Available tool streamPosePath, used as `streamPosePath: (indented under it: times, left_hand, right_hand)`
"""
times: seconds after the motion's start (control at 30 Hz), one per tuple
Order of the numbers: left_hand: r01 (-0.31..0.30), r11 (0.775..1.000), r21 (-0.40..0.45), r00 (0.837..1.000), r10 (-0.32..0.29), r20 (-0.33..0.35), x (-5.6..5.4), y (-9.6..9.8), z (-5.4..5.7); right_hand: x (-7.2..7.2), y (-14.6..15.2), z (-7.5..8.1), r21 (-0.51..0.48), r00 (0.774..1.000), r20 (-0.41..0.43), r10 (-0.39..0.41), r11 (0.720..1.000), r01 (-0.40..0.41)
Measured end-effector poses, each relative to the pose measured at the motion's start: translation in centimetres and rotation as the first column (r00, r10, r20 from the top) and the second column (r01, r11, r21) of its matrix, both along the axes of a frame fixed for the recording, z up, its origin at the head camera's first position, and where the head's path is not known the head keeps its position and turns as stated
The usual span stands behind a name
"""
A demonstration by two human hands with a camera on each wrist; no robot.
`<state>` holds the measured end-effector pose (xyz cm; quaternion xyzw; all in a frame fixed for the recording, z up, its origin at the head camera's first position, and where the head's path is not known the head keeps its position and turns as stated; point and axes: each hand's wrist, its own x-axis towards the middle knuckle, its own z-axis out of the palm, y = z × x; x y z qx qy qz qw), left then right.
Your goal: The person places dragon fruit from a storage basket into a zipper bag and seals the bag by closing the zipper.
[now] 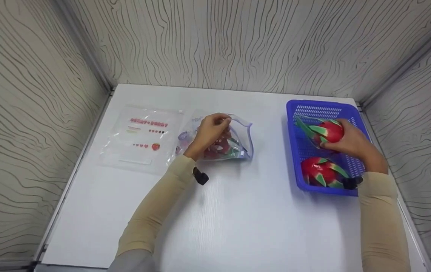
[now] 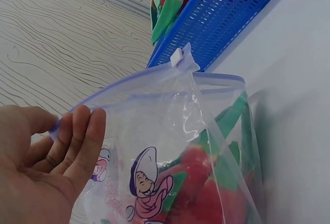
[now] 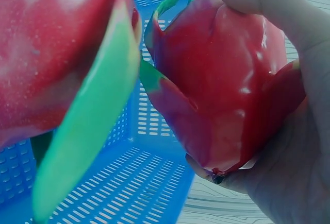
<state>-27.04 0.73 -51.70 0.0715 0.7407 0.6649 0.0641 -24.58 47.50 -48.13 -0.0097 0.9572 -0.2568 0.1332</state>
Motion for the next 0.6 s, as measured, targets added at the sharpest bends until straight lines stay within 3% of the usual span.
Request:
streamPosePath:
  times: [0.6]
  left_hand:
    - [0.016, 0.999, -0.028, 1.0, -0.017, -0.025, -0.1, -0.1, 0.1]
  right_hand:
    - [0.4, -1.7, 1.5, -0.001, 0.995, -0.095, 0.021, 1.0, -0.022]
